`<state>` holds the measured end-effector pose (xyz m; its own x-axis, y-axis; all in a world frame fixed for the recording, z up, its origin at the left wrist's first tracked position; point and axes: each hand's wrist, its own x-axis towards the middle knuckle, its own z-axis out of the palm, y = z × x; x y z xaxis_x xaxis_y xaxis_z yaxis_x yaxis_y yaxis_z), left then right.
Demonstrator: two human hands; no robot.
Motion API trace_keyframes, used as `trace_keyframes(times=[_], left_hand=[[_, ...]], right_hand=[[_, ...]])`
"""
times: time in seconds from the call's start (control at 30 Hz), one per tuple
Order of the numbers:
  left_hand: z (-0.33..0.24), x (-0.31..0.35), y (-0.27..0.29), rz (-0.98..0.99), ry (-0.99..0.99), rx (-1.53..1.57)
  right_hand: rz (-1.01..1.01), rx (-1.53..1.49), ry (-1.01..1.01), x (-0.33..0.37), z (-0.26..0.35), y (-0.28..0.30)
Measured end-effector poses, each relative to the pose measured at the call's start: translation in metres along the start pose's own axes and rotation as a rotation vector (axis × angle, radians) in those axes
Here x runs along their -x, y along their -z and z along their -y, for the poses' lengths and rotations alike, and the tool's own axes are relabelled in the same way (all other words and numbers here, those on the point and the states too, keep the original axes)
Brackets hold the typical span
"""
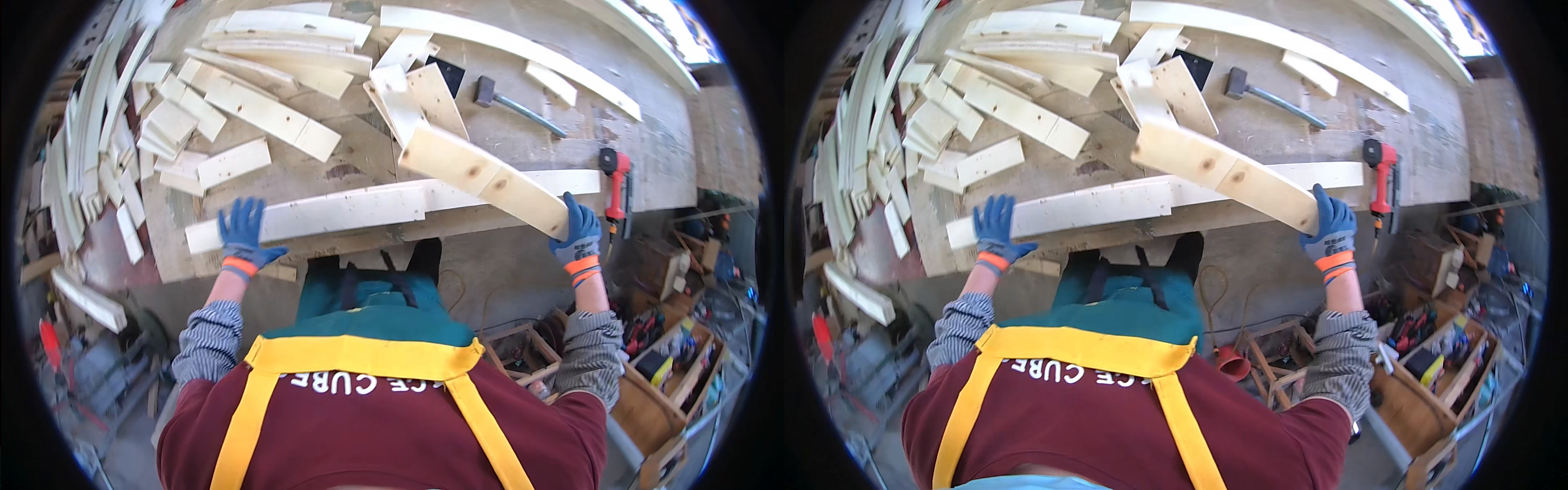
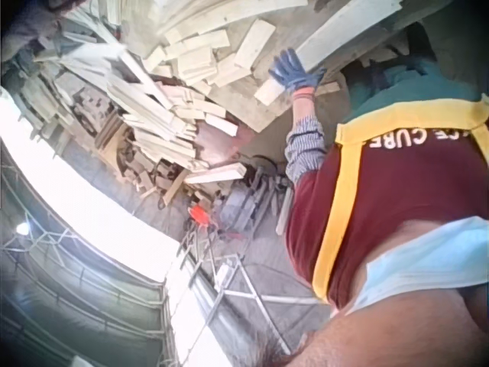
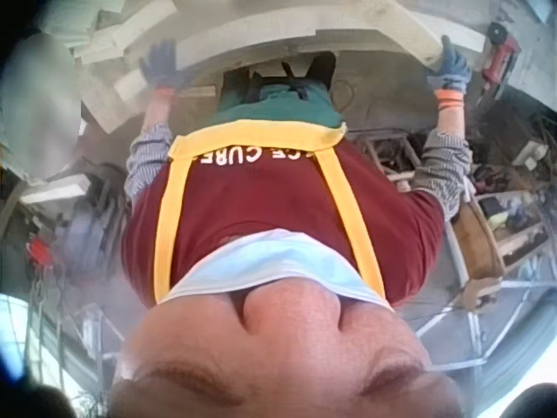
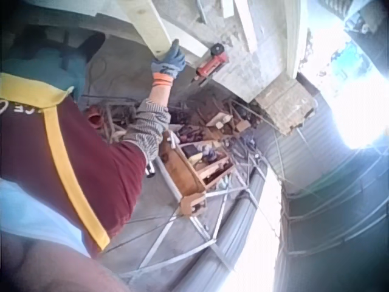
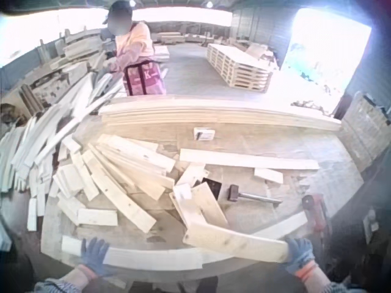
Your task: The person aligns small wooden planks on a workbench and uses a red pneumatic nail gun to fasten them together. They repeatedly pick up planks, position them, and drive nails along the seams. The person also uses a square to check alignment and moves finished sections aside.
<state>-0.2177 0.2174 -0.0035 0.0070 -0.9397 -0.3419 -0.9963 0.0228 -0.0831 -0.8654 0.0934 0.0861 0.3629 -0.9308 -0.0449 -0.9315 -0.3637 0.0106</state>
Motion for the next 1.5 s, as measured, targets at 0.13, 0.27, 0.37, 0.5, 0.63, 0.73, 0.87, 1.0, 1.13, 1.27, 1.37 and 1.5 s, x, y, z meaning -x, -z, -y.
trace_keyframes(times=[0.13, 0.27, 0.37, 0.5, 0.63, 0.73, 0.87, 1.0, 1.13, 1.27, 1.37, 1.5], left_hand=[[-0.144, -0.02, 0.002, -0.048, -0.145, 0.082], [-0.223, -0.057, 0.002, 0.026, -0.091, 0.079], [-0.247, -0.08, -0.002, 0.052, -0.037, 0.065], [-0.253, -0.095, -0.009, 0.079, -0.026, 0.05], [-0.256, -0.1, -0.009, 0.183, 0.039, 0.083], [-0.254, -0.097, -0.017, 0.108, 0.045, 0.114], [-0.249, -0.096, -0.02, 0.03, 0.017, 0.118], [-0.258, -0.105, -0.005, 0.074, 0.018, 0.096], [-0.259, -0.104, -0.008, 0.109, 0.053, 0.165], [-0.26, -0.105, -0.006, 0.127, 0.038, 0.11], [-0.262, -0.103, -0.008, 0.174, 0.084, 0.062], [-0.268, -0.102, 0.007, 0.195, 0.097, -0.012]], right_hand=[[0.441, 0.067, 0.169, -0.023, -0.069, -0.032], [0.643, 0.185, 0.33, -0.053, -0.097, -0.047], [0.662, 0.13, 0.351, -0.068, -0.106, -0.061], [0.68, 0.065, 0.337, -0.087, -0.109, -0.077], [0.6, -0.065, 0.385, -0.097, -0.11, -0.102], [0.587, -0.022, 0.383, -0.109, -0.101, -0.09], [0.401, -0.057, 0.489, -0.108, -0.108, -0.112], [0.451, -0.041, 0.403, -0.103, -0.107, -0.134], [0.514, -0.067, 0.331, -0.106, -0.098, -0.122], [0.074, 0.12, 0.202, -0.079, -0.084, -0.158], [-0.002, 0.066, 0.061, -0.059, -0.044, -0.135], [0.016, -0.201, -0.036, -0.018, -0.006, -0.129]])
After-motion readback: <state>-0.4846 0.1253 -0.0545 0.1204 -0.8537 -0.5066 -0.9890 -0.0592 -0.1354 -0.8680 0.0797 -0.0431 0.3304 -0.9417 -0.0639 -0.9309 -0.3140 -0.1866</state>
